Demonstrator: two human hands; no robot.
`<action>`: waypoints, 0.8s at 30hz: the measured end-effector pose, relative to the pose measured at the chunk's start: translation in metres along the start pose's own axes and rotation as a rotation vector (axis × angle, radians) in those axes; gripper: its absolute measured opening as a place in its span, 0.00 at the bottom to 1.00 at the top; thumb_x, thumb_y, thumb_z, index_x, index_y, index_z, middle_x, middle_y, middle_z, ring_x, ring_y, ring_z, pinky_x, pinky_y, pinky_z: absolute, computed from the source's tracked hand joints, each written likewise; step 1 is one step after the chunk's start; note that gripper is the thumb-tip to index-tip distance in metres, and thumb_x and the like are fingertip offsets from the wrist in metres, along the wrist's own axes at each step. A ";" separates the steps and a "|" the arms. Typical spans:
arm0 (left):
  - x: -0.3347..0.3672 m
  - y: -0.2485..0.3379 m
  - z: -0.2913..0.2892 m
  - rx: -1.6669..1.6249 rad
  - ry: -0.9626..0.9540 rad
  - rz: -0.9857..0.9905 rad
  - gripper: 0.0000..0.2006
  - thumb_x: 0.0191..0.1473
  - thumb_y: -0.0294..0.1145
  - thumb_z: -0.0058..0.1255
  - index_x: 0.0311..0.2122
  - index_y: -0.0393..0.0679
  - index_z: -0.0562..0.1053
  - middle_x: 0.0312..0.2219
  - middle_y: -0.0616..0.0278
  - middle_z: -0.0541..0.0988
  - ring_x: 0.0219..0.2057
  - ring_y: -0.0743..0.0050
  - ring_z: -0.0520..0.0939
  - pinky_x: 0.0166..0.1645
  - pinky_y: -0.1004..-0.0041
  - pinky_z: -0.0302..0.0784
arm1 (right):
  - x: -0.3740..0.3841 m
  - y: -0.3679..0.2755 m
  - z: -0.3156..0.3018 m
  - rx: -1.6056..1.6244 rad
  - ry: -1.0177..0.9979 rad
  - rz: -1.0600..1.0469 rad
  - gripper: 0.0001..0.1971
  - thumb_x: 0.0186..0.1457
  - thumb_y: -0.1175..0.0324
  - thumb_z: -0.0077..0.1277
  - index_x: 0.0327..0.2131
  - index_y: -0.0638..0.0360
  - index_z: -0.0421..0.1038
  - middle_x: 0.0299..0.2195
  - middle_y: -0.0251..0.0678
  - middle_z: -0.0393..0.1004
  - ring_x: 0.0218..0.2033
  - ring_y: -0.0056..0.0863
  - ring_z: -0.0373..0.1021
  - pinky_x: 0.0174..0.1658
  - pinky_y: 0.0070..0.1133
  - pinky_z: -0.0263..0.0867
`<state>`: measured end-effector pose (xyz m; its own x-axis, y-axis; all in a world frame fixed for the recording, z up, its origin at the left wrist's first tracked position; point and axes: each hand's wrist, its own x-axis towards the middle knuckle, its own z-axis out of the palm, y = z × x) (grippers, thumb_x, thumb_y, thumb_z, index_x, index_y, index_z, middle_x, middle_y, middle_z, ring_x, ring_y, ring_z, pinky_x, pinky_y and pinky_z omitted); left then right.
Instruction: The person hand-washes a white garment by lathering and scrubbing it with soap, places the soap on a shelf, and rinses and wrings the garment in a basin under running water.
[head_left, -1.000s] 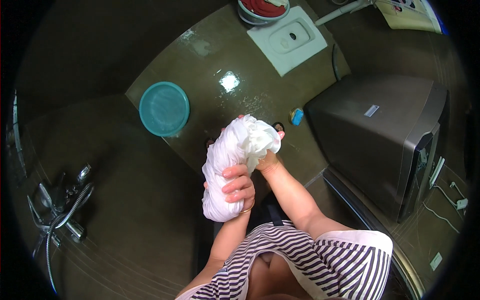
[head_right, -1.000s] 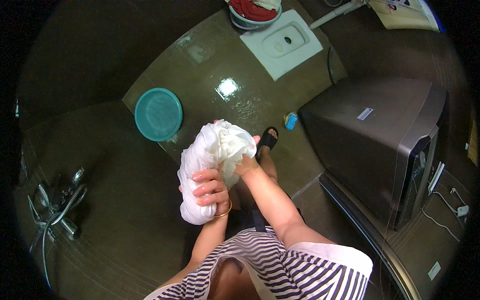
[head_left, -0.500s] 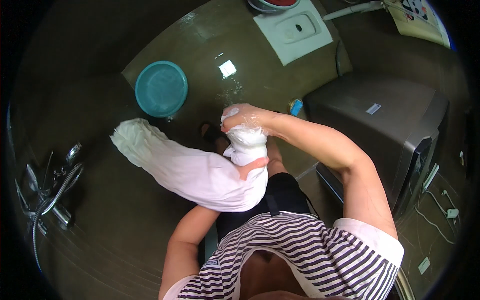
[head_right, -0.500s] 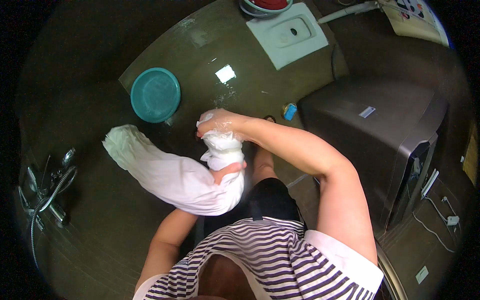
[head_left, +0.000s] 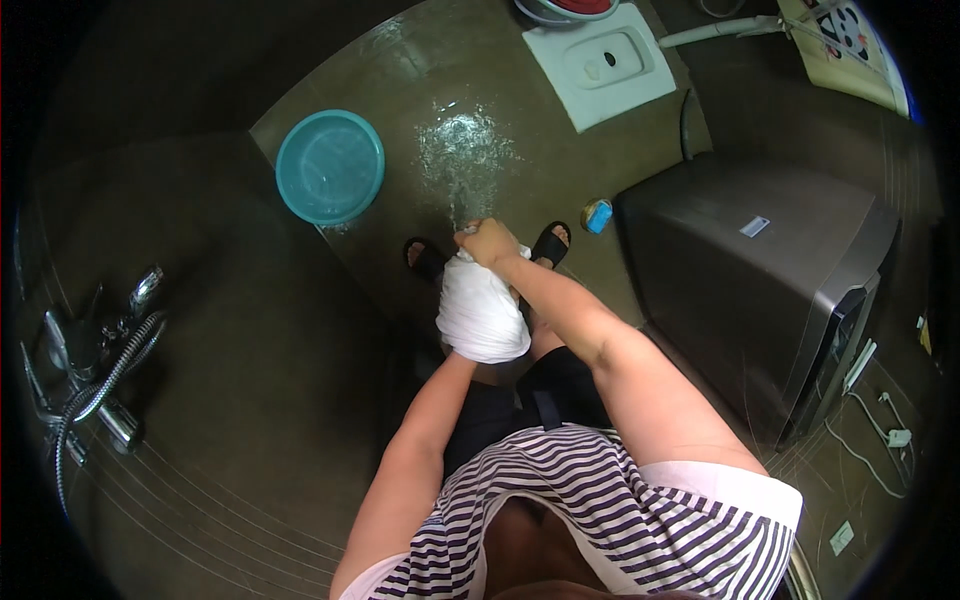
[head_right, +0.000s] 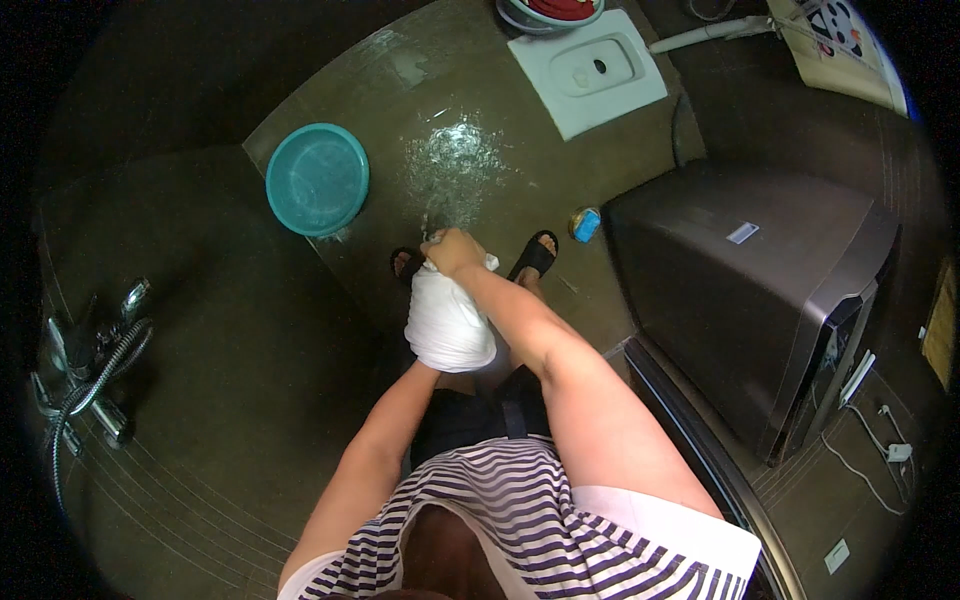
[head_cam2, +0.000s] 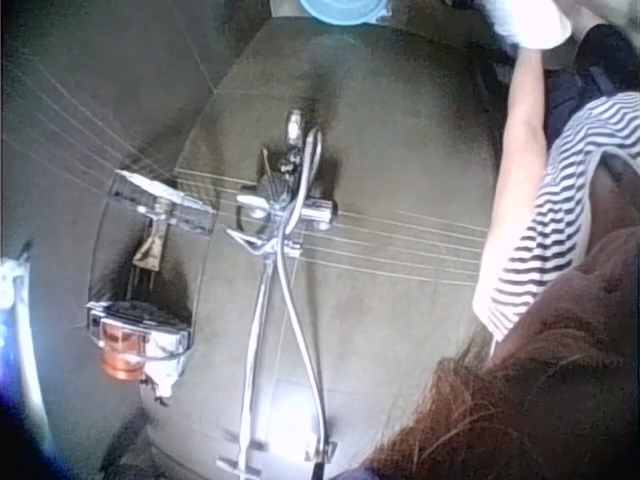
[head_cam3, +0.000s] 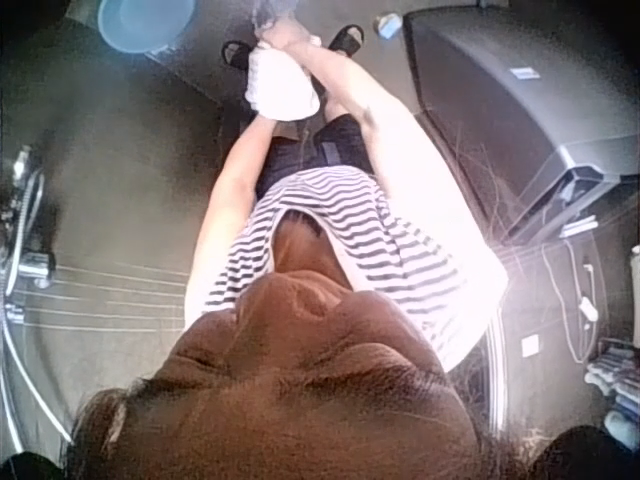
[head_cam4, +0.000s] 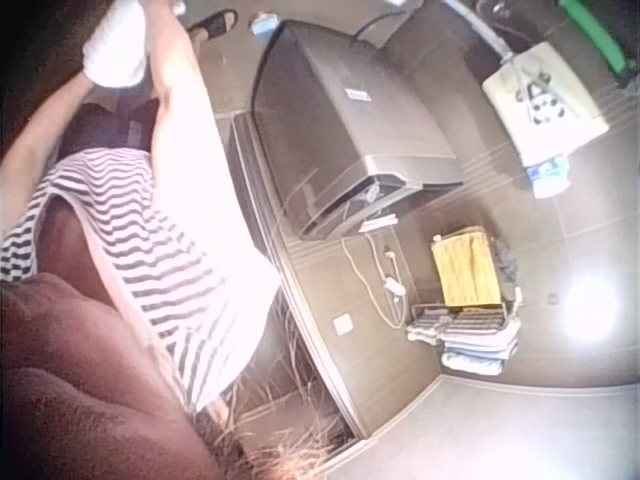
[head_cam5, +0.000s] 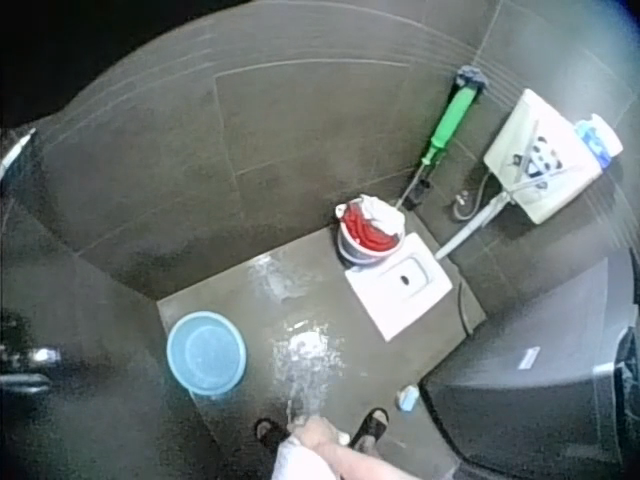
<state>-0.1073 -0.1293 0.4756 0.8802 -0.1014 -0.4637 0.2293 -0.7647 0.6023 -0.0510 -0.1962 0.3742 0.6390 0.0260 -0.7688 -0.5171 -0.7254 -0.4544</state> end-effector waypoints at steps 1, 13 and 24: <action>-0.004 -0.010 0.008 0.006 -0.015 -0.027 0.23 0.46 0.41 0.48 0.46 0.39 0.63 0.40 0.55 0.70 0.41 0.68 0.71 0.43 0.72 0.65 | -0.003 -0.002 0.004 -0.012 -0.018 0.039 0.18 0.38 0.56 0.48 0.32 0.58 0.73 0.34 0.47 0.71 0.38 0.41 0.67 0.43 0.28 0.61; -0.013 -0.195 0.072 -0.080 -0.056 -0.527 0.29 0.46 0.44 0.46 0.52 0.38 0.57 0.48 0.50 0.63 0.49 0.63 0.66 0.49 0.70 0.61 | 0.009 0.077 0.023 0.382 0.047 0.054 0.10 0.48 0.65 0.47 0.30 0.61 0.67 0.24 0.28 0.66 0.27 0.17 0.60 0.32 0.15 0.57; 0.054 -0.252 -0.063 -0.786 0.427 -0.851 0.38 0.43 0.48 0.47 0.57 0.42 0.48 0.55 0.48 0.52 0.55 0.54 0.55 0.56 0.67 0.51 | -0.044 0.060 -0.017 0.529 0.001 0.016 0.07 0.50 0.68 0.46 0.30 0.62 0.67 0.25 0.27 0.67 0.28 0.16 0.61 0.35 0.15 0.57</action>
<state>-0.0910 0.0979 0.3401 0.3596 0.5699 -0.7389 0.8532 0.1198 0.5077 -0.1006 -0.2528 0.3881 0.6290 0.0167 -0.7772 -0.7435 -0.2790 -0.6077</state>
